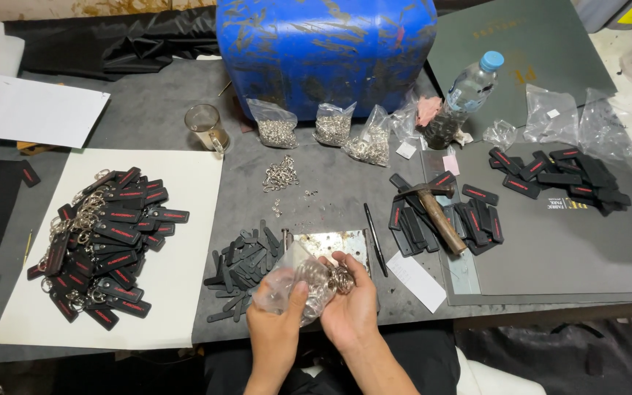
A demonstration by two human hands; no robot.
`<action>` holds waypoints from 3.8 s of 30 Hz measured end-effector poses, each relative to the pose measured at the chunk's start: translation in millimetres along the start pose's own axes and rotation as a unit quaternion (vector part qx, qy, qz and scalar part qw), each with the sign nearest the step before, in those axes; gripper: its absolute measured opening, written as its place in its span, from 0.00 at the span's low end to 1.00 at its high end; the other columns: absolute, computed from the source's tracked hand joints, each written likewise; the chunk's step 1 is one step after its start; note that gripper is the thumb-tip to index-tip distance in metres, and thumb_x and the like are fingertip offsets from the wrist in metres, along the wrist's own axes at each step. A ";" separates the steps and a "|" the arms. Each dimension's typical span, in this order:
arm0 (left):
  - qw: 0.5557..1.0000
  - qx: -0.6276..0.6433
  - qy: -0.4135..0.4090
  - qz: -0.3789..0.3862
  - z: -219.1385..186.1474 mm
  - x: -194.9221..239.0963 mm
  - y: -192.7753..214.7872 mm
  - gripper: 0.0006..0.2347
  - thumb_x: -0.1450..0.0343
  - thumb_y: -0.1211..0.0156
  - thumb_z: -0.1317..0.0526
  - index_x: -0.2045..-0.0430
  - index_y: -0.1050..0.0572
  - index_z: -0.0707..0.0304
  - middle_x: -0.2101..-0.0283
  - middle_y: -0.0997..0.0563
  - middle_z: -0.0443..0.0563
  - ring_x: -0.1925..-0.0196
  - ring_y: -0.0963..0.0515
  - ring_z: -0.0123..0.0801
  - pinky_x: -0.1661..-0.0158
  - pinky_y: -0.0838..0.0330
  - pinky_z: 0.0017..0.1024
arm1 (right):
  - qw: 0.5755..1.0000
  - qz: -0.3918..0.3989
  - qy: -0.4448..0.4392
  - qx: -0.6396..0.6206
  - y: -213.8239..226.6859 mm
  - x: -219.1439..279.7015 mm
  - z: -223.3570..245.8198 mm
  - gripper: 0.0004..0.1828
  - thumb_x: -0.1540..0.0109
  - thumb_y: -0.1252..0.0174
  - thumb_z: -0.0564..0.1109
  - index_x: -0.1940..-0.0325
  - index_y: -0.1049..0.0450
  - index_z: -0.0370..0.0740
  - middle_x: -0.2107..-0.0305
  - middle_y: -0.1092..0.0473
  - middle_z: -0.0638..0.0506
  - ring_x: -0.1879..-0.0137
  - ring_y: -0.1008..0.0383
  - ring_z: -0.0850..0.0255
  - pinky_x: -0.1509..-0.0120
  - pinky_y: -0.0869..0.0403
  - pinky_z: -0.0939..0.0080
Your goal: Assembling rubber keychains by attaching metal rings and chains using a jig and hammer
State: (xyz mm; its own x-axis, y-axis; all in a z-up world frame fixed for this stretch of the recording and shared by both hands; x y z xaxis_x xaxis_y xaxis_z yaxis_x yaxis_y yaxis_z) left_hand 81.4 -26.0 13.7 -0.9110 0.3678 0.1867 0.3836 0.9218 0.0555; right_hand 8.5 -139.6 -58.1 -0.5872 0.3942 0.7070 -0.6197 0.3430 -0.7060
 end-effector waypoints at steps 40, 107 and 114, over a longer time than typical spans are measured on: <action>0.997 0.043 0.032 -0.048 0.4 -2.9 6.2 0.11 0.32 0.35 0.59 0.62 0.15 0.66 0.66 0.10 0.52 0.63 0.13 0.31 0.59 0.19 0.27 | 0.999 -0.026 -0.011 -0.017 -6.3 1.3 -14.1 0.07 0.35 0.44 0.46 0.60 0.27 0.39 0.64 0.29 0.38 0.49 0.25 0.46 0.37 0.24 0.47; 0.860 0.442 0.254 0.032 21.1 -31.2 -69.6 0.22 0.31 0.46 0.68 0.40 0.31 0.70 0.47 0.23 0.70 0.50 0.24 0.52 0.51 0.30 0.44 | 0.641 0.201 0.230 0.704 -99.7 23.6 80.3 0.24 0.38 0.43 0.56 0.43 0.22 0.40 0.52 0.20 0.49 0.52 0.21 0.63 0.44 0.25 0.64; 0.857 0.437 0.247 0.120 1.1 -29.2 -122.7 0.28 0.34 0.42 0.69 0.34 0.34 0.57 0.45 0.22 0.71 0.47 0.24 0.52 0.50 0.29 0.45 | 0.615 0.104 0.394 0.675 -104.9 36.0 124.4 0.12 0.36 0.41 0.46 0.56 0.16 0.38 0.62 0.17 0.52 0.54 0.20 0.65 0.46 0.24 0.66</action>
State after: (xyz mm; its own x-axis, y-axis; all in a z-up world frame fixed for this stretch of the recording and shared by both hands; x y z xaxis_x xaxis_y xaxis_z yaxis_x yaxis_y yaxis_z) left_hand 60.7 -149.7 0.3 -0.5637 0.6624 0.4934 0.0956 0.6457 -0.7576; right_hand -12.4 -267.5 46.7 -0.6214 0.7834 -0.0084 -0.7539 -0.5950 0.2785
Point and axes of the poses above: each hand's wrist, its own x-axis away from the middle knuckle, its own y-axis out of the back of the hand, z = x × y, the point moved 8 cm from there along -x, towards the middle knuckle
